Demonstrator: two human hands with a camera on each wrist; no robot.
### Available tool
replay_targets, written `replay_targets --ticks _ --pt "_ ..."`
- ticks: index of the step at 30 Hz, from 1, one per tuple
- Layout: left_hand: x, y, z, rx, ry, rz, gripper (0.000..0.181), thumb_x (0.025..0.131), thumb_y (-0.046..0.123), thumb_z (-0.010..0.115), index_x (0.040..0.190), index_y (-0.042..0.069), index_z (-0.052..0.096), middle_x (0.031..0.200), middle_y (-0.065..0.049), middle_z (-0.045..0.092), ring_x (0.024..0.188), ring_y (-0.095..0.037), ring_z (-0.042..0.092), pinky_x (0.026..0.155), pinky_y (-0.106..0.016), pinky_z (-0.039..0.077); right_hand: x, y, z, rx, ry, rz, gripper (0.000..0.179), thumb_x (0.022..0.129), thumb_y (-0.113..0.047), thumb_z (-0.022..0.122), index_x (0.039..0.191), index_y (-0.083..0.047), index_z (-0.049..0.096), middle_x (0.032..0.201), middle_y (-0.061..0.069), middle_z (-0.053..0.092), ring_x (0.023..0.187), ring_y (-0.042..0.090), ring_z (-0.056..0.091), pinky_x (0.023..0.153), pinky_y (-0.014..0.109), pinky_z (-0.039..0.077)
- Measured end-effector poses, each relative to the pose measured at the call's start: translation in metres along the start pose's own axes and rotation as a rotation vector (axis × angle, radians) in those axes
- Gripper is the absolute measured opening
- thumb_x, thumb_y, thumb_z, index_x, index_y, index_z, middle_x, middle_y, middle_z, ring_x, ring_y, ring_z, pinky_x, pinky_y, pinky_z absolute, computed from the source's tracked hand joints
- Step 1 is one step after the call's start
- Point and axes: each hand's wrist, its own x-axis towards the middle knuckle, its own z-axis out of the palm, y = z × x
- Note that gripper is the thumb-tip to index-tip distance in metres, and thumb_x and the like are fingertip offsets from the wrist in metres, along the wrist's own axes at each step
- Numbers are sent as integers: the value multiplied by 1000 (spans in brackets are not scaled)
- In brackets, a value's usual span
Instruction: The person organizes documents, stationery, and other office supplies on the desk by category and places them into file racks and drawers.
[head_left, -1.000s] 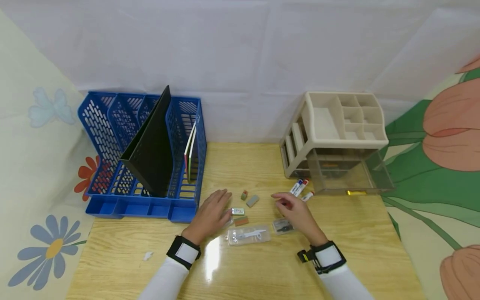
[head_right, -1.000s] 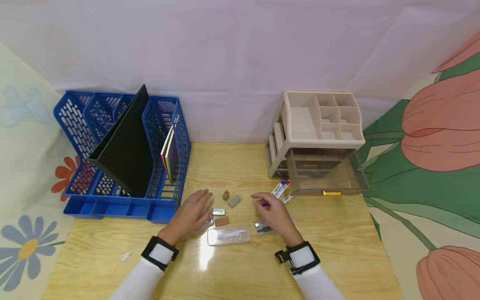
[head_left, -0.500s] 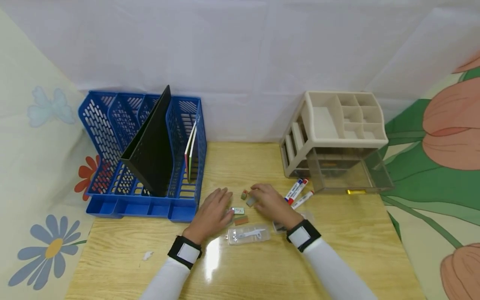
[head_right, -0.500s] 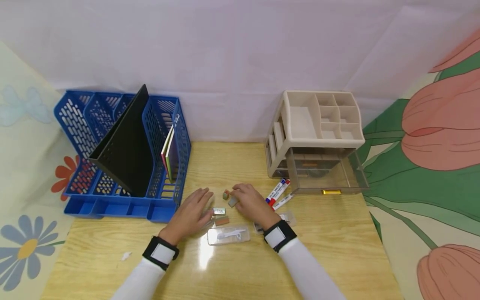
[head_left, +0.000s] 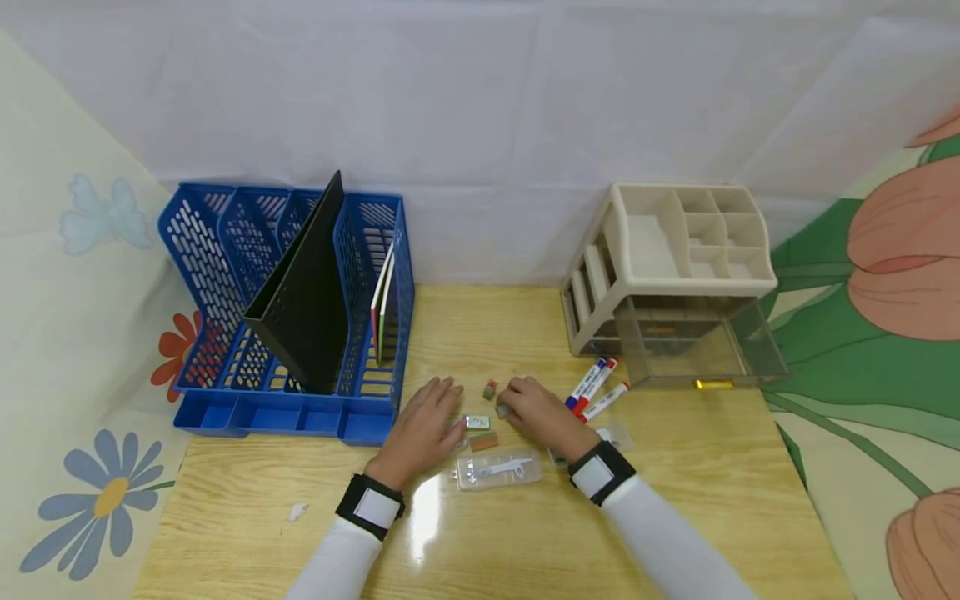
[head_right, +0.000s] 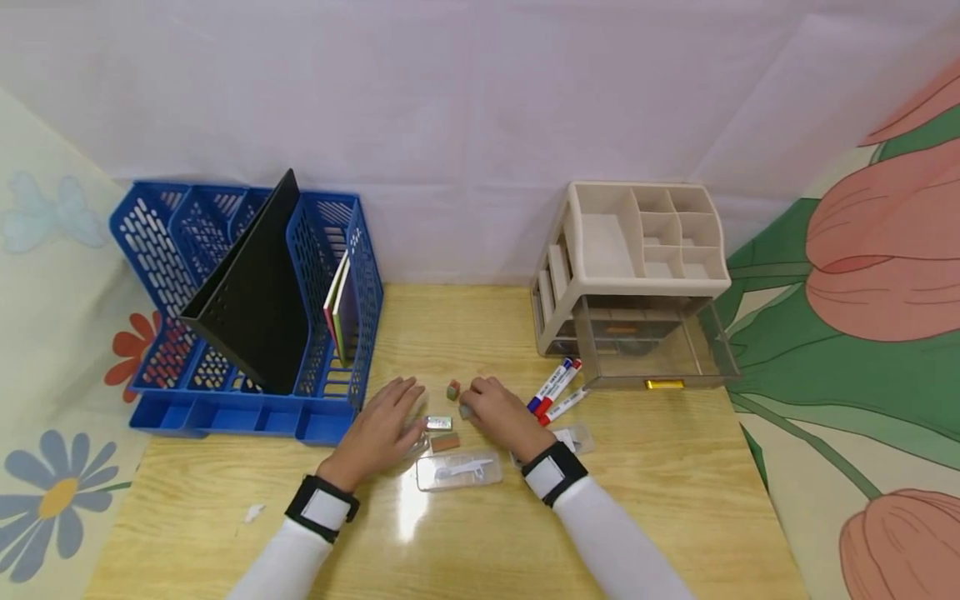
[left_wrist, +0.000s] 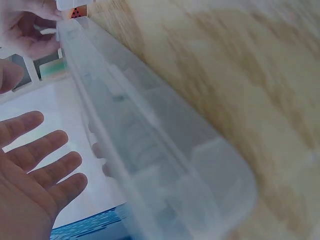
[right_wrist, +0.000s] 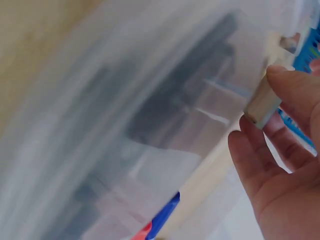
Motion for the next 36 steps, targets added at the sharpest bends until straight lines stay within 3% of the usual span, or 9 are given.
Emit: replay_targets --ticks 7,15,20,29,36 --pt "0 2 -5 -17 25 7 50 90 28 61 131 1 55 135 -25 56 128 -43 47 108 -53 39 -18 -3 -22 140 74 113 20 88 -13 69 108 -9 69 106 5 61 95 18 59 79 36 57" --pt "6 6 -14 35 94 83 52 87 25 64 131 -1 54 132 -25 58 126 -42 49 107 -52 41 -35 -5 -61 186 311 88 35 79 -1 75 112 -10 67 109 5 63 96 19 62 74 37 59" --pt "13 12 -22 62 111 135 52 87 26 63 130 -1 54 132 -25 57 126 -40 49 109 -51 40 -41 -9 -87 210 396 69 35 78 -1 76 111 -9 67 109 5 64 99 18 61 77 39 59" --pt "22 28 -39 99 118 210 53 88 29 62 131 -1 53 135 -26 55 130 -39 45 112 -49 36 -51 -16 -143 92 526 -68 43 69 6 80 109 -7 70 109 7 65 97 15 63 73 29 58" --pt "25 36 -47 174 102 250 53 87 29 63 131 1 53 136 -25 55 129 -40 45 107 -53 41 -56 -17 -179 -56 601 -173 43 63 11 80 103 -1 72 107 16 68 98 26 65 70 37 59"
